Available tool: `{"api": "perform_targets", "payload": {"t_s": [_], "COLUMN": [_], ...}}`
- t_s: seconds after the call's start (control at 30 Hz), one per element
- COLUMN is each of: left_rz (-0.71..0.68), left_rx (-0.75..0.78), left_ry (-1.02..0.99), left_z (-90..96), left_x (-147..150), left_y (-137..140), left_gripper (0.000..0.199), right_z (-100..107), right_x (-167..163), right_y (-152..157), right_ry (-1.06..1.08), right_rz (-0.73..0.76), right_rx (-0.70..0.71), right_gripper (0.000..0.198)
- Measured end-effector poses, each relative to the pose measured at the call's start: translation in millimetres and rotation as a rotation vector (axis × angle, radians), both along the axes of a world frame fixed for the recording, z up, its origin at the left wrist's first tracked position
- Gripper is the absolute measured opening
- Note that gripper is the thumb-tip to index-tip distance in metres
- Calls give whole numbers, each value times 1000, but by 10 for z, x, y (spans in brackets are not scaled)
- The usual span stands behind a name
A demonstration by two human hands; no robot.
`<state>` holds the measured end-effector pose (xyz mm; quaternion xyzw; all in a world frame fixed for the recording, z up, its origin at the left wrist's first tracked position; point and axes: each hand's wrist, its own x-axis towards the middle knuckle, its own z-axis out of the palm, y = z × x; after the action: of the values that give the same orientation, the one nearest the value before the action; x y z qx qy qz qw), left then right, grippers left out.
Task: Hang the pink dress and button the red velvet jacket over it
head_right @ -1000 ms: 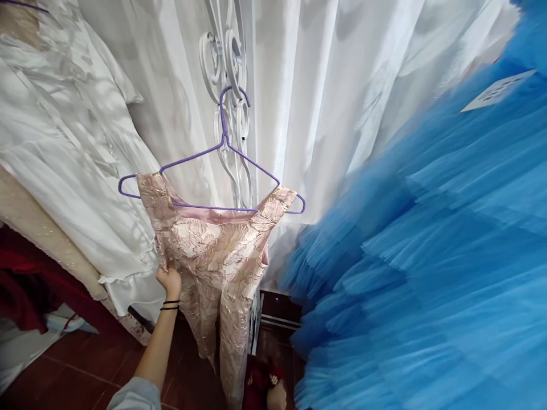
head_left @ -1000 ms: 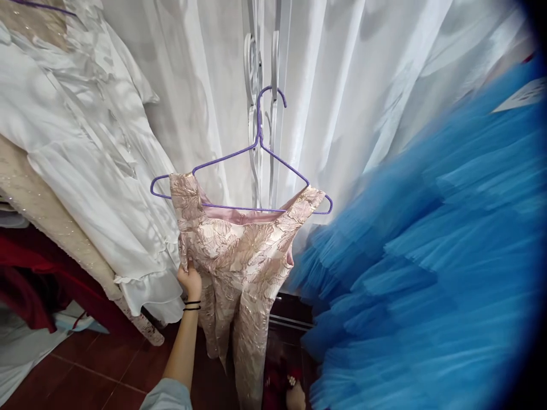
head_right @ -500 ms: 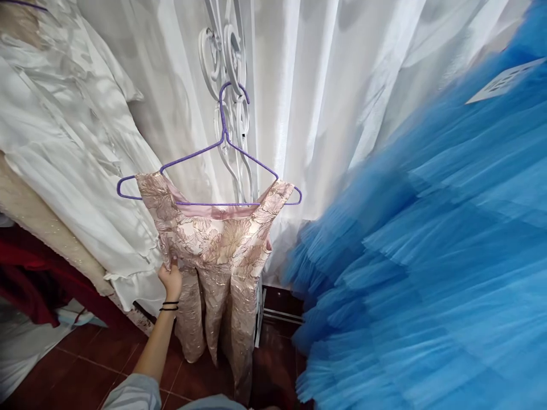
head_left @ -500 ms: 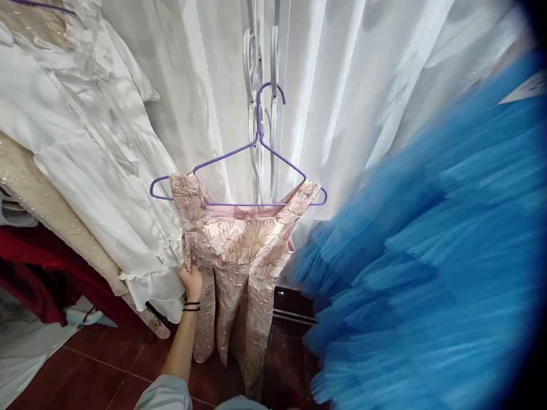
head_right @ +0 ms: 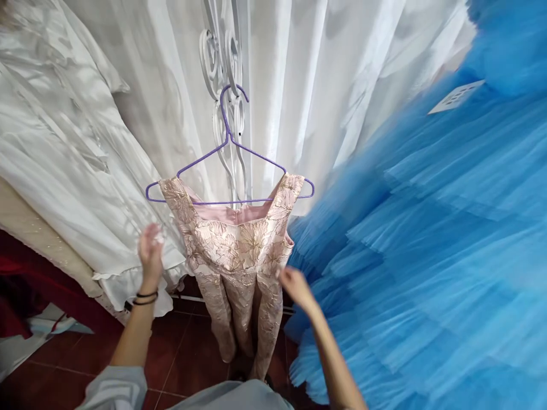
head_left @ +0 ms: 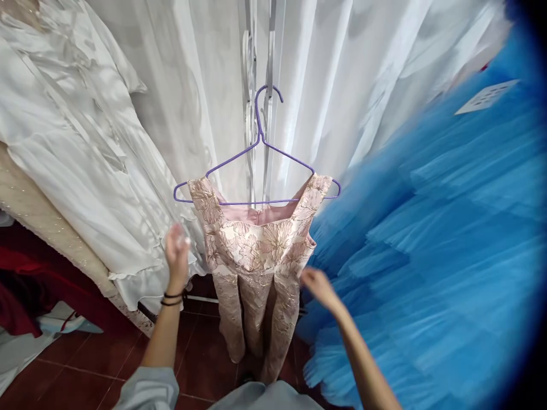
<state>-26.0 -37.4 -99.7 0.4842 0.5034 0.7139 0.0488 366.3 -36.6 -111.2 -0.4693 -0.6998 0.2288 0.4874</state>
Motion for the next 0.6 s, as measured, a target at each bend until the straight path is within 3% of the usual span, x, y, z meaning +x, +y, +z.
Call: {"api": "perform_targets", "payload": {"t_s": [0.03, 0.1, 0.17, 0.23, 0.33, 0.43, 0.53, 0.6], "left_rz": [60, 135, 92, 25, 88, 171, 85, 11], "left_rx": [138, 271, 203, 53, -35, -33, -144, -260], "left_ry": [122, 457, 771, 924, 959, 819, 450, 140], "left_z": [336, 968, 1426, 1647, 1645, 1450, 1073, 673], "left_x": [-51, -94, -51, 27, 27, -210, -487, -523], "left_y": [37, 178, 378, 556, 635, 529, 448, 438], "left_gripper": [63, 58, 56, 53, 56, 53, 52, 46], "right_z": [216, 732, 1241, 1612, 1829, 1780, 1636, 1470], "right_x": [107, 269, 335, 334, 351, 473, 586, 590], "right_y": [149, 480, 800, 1042, 1190, 1167, 1166, 1216], "right_ry": [30, 81, 69, -15, -90, -59, 12, 32], "right_rz": [-98, -243, -214, -41, 121, 108, 80, 74], "right_rx": [80, 284, 459, 406, 252, 215, 178, 107], "right_gripper": [42, 40, 59, 60, 59, 58, 54, 51]}}
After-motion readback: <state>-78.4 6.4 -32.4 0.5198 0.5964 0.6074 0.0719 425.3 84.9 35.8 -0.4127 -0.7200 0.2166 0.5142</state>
